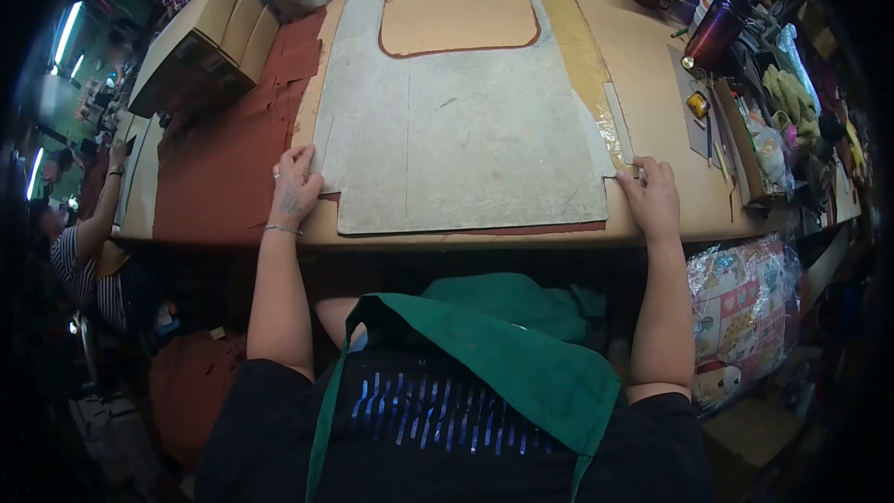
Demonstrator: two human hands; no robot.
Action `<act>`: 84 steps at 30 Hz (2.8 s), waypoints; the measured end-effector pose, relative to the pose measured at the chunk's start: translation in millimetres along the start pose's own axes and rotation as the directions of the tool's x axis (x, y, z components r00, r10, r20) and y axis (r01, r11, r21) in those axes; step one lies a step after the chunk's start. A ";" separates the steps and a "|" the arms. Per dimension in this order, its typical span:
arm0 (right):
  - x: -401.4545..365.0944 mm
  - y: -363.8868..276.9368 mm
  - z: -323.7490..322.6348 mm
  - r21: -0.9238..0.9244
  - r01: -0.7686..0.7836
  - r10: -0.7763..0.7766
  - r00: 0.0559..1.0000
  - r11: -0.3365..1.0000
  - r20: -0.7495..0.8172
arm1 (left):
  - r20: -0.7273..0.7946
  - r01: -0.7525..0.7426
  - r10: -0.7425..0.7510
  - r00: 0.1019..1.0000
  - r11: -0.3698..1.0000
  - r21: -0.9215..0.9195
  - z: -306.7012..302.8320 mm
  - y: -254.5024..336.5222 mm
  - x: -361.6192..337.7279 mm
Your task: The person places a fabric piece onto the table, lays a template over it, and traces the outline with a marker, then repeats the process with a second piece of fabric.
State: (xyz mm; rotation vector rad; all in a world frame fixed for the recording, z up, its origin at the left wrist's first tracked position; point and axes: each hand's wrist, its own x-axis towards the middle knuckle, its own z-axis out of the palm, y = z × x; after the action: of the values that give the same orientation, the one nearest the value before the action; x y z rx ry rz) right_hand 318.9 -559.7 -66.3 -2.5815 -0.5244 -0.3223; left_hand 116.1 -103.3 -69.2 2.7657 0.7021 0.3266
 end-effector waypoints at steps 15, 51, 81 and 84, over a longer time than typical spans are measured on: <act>1.1 -99.4 28.7 0.762 -0.184 -0.018 0.969 0.621 0.248 | 0.250 0.142 -0.142 0.958 0.990 0.019 -22.6 -29.4 16.2; -18.0 -232.0 64.1 0.741 -0.127 -0.382 0.793 0.660 0.476 | 0.161 0.050 -0.052 0.986 0.999 0.018 -19.0 -31.9 11.1; -52.7 -216.4 89.8 0.636 0.473 -0.681 0.723 0.610 0.117 | 0.169 -0.377 0.362 0.917 0.924 0.065 26.4 81.6 -24.9; -43.8 -179.8 61.9 0.581 0.411 -0.624 0.749 0.702 0.224 | 0.174 -0.372 0.357 0.918 0.926 0.065 23.9 86.2 -27.3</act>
State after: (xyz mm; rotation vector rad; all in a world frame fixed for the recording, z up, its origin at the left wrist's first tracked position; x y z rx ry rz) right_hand 212.2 -396.4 -59.2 -1.9244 -1.3348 0.1757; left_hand 136.5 -194.6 -68.9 2.9663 0.1612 0.1419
